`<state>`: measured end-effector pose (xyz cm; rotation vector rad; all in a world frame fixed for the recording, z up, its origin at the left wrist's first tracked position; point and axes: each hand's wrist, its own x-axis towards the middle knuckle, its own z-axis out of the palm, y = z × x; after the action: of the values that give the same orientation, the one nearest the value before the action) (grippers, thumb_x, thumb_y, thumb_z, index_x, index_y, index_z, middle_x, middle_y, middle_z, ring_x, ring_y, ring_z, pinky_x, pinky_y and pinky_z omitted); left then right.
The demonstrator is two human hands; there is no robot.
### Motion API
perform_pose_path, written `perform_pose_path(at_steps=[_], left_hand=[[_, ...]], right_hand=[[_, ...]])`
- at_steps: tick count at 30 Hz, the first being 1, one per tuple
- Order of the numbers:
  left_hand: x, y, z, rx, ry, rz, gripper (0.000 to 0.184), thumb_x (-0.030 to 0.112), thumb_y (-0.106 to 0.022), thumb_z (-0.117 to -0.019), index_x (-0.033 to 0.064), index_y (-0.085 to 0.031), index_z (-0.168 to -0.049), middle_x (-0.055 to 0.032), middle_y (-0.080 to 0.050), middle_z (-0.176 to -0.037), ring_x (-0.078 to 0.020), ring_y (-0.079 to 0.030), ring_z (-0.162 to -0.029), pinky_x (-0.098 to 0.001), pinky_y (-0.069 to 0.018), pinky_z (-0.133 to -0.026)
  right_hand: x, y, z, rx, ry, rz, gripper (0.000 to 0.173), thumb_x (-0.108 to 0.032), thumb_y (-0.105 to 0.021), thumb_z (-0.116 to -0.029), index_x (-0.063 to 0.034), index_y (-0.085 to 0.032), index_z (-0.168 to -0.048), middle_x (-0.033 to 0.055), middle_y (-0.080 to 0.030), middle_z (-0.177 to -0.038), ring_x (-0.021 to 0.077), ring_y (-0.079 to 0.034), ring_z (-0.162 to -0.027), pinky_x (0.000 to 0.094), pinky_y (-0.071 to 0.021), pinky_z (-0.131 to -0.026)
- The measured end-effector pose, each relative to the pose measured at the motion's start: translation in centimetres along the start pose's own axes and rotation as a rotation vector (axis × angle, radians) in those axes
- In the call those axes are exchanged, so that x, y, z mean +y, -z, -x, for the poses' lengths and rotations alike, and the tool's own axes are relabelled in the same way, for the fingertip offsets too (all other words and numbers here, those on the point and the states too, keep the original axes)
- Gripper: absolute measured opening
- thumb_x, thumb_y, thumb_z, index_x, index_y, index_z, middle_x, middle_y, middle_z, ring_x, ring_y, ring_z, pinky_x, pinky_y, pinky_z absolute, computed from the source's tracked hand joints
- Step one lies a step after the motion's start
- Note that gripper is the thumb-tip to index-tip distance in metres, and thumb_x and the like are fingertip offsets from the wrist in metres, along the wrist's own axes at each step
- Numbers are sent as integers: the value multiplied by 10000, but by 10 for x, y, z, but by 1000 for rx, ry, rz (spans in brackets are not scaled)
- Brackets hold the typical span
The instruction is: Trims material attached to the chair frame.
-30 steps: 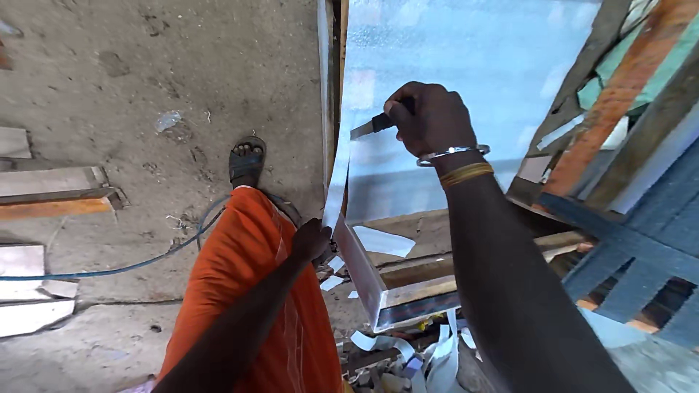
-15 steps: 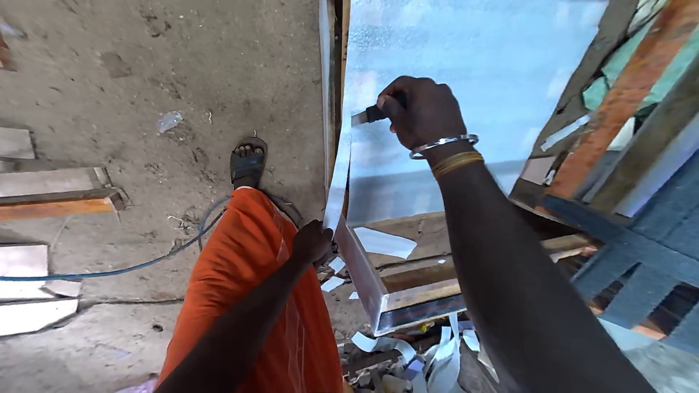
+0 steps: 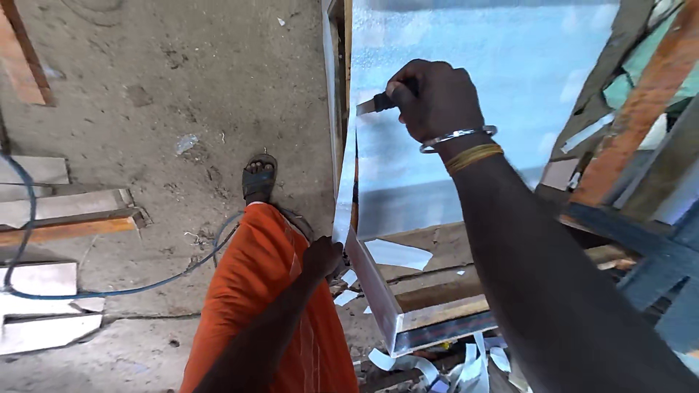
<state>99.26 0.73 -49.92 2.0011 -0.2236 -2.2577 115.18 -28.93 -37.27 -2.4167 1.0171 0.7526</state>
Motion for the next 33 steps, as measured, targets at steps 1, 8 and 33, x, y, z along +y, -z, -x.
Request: perform_pose_path(at_steps=[1, 8, 33], left_hand=[[2, 2, 0, -7, 13, -5, 501, 463, -382, -1049, 96, -676, -1222, -149, -691, -1223, -319, -647, -1183, -589, -506, -955], [5, 3, 1, -28, 38, -31, 515, 466, -370, -1048, 100, -652, -1276, -142, -666, -1294, -312, -624, -1236, -594, -494, -986], [3, 17, 2, -79, 118, -137, 555, 504, -336, -1039, 118, -677, -1245, -124, -660, -1330, -319, -607, -1266, -641, -475, -975]], right_hand=[[-1, 5, 0, 27, 11, -4, 277, -330, -533, -1063, -141, -697, -1181, 105, -731, -1005, 278, -719, -855, 536, -561, -792], [-3, 13, -13, 53, 24, 3, 274, -334, -536, -1060, -148, -696, -1182, 98, -734, -1021, 272, -723, -878, 537, -562, -809], [-30, 69, -90, 117, 93, 55, 326, -352, -524, -1059, -109, -672, -1217, 152, -711, -1095, 312, -714, -954, 557, -547, -878]])
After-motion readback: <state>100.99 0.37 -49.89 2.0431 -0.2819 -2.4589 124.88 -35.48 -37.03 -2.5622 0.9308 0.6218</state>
